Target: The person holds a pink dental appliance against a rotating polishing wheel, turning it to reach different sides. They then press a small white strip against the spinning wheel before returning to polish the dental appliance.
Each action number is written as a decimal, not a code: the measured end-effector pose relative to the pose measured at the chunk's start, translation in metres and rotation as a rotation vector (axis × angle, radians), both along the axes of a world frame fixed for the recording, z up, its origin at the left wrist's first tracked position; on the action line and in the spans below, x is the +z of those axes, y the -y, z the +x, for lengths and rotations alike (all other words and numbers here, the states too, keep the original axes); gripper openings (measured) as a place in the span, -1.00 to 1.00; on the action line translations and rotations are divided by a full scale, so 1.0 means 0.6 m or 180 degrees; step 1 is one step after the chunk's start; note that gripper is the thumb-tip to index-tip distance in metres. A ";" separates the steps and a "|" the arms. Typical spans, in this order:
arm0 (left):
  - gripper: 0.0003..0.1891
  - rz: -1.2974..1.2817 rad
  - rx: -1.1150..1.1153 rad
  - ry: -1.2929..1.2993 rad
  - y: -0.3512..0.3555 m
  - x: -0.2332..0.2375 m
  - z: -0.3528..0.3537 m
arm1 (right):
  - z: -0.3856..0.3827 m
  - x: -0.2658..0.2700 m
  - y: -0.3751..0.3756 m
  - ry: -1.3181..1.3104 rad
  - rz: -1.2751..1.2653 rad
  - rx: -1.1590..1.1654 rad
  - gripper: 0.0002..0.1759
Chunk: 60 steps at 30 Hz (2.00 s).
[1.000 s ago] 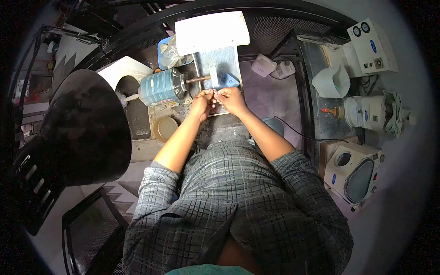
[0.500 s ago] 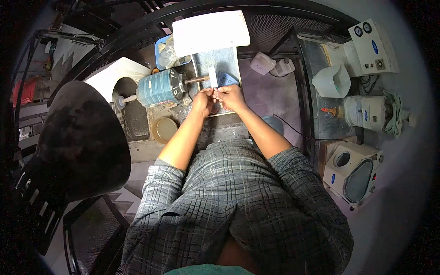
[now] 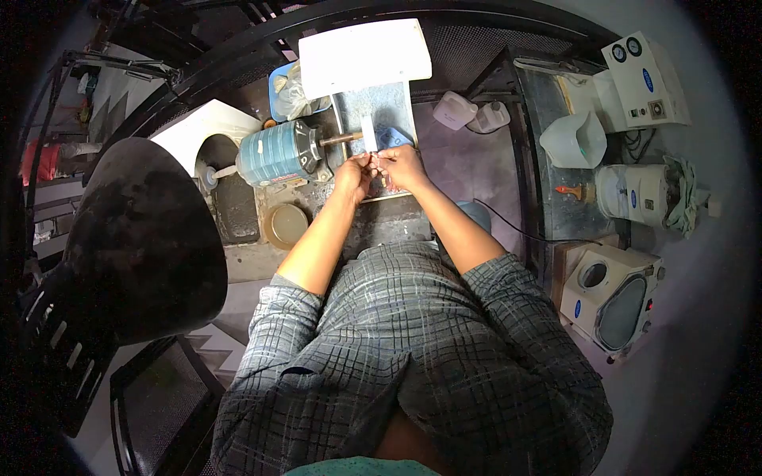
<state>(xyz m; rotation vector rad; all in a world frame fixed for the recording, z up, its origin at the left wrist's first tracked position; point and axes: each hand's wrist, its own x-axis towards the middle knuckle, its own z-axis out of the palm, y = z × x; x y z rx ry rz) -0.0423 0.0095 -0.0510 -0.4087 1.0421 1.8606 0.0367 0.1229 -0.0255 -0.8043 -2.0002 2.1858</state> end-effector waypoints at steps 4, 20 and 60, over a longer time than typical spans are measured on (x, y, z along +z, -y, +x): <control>-0.86 0.0061 0.0094 0.0203 -0.001 0.017 0.002 | -0.007 0.002 -0.008 0.0272 0.0431 0.0136 -0.85; -0.85 -0.0074 -0.0001 0.0064 -0.004 -0.013 -0.002 | -0.004 0.025 -0.005 0.0529 0.0527 0.0273 -0.82; -0.86 -0.0060 0.0135 0.0283 0.001 0.022 0.014 | -0.020 0.028 -0.033 0.0523 0.0576 0.0393 -0.86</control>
